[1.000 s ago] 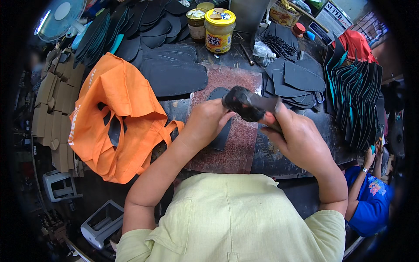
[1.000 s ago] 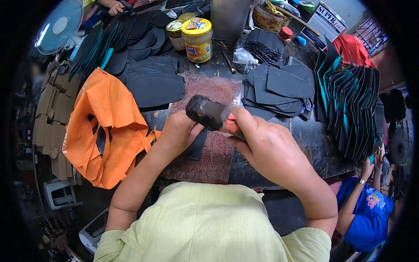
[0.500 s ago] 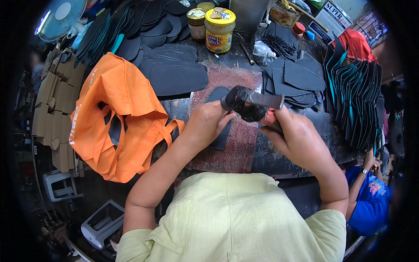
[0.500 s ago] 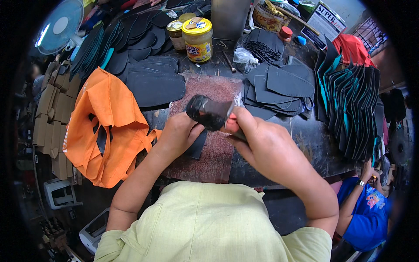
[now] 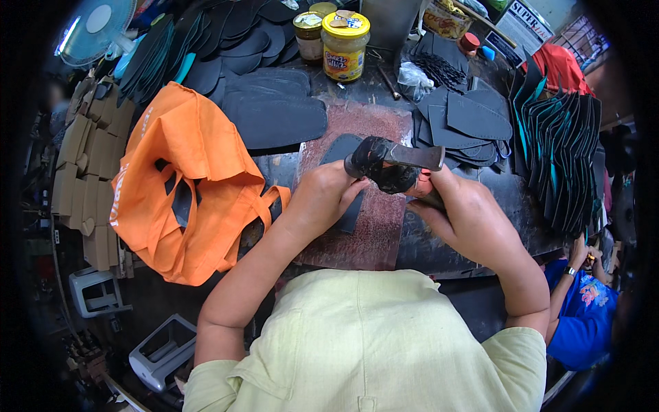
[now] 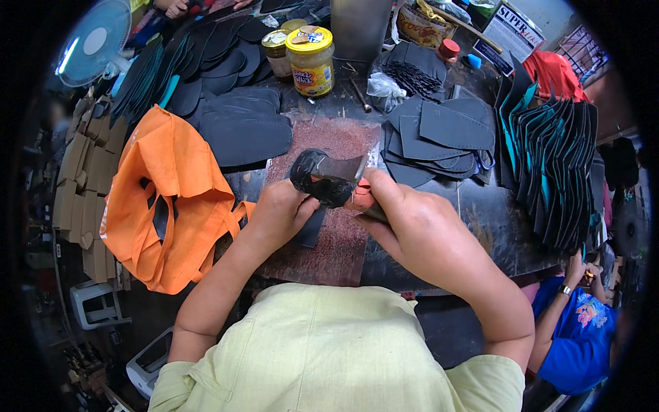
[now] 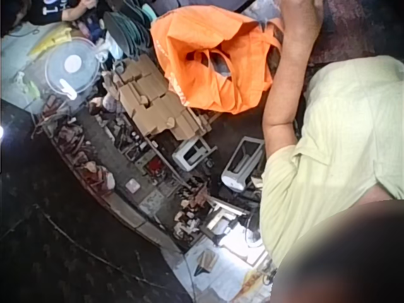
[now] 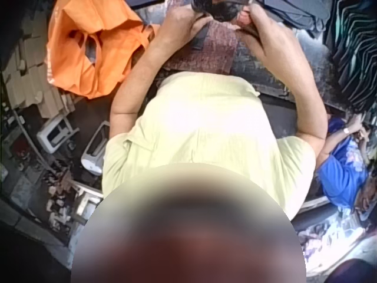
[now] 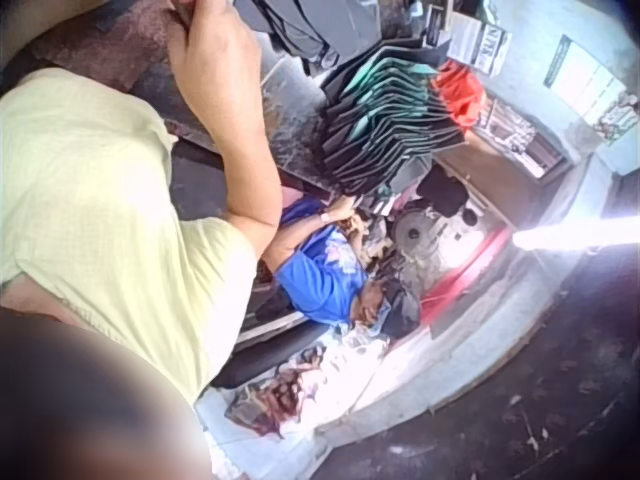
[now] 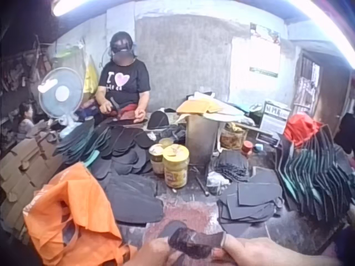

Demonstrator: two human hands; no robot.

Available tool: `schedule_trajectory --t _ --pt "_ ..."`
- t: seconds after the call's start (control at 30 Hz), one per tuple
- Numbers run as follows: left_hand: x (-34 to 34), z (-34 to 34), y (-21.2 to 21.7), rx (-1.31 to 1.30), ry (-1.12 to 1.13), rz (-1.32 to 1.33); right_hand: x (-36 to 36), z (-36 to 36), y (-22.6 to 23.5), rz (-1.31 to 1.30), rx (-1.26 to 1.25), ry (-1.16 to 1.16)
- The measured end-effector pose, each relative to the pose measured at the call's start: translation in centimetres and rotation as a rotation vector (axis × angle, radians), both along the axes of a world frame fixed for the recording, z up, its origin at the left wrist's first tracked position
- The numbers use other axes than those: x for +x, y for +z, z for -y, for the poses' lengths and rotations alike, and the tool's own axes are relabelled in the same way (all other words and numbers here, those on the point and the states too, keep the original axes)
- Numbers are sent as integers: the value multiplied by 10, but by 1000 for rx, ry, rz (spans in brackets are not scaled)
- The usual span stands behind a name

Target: The person repeatedly places a metal punch on a black shoe insole and strikes it with a hammer to create holes. They reposition the punch multiple times along the insole and continue hammering. Finished insoles are stacked nearby.

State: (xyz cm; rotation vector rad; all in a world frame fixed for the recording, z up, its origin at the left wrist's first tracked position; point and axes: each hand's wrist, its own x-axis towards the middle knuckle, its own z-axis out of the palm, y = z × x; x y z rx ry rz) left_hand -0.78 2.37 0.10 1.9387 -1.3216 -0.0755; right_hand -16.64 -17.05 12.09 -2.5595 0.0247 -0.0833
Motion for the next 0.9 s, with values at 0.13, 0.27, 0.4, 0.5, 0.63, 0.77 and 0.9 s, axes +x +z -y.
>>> schedule_trajectory --t 0.13,0.27,0.4,0.5,0.63,0.77,0.9 --pt "0 -2 -1 30 40 -105 -7 8 17 128 -64 24" --pt "4 -1 -4 33 0 -191 -17 3 19 411 163 -86" --pt "3 -1 -4 23 -6 -118 -16 -5 0 480 578 -114" --pt "0 -3 -1 -3 -31 36 -8 -3 -7 343 -2 77" --pt "-6 -6 1 21 12 -30 -10 0 8 29 -4 -4" --pt "-3 -5 1 49 27 -58 -20 5 22 223 124 -16" --pt "-2 -4 0 40 -5 -104 -23 0 4 403 324 11"
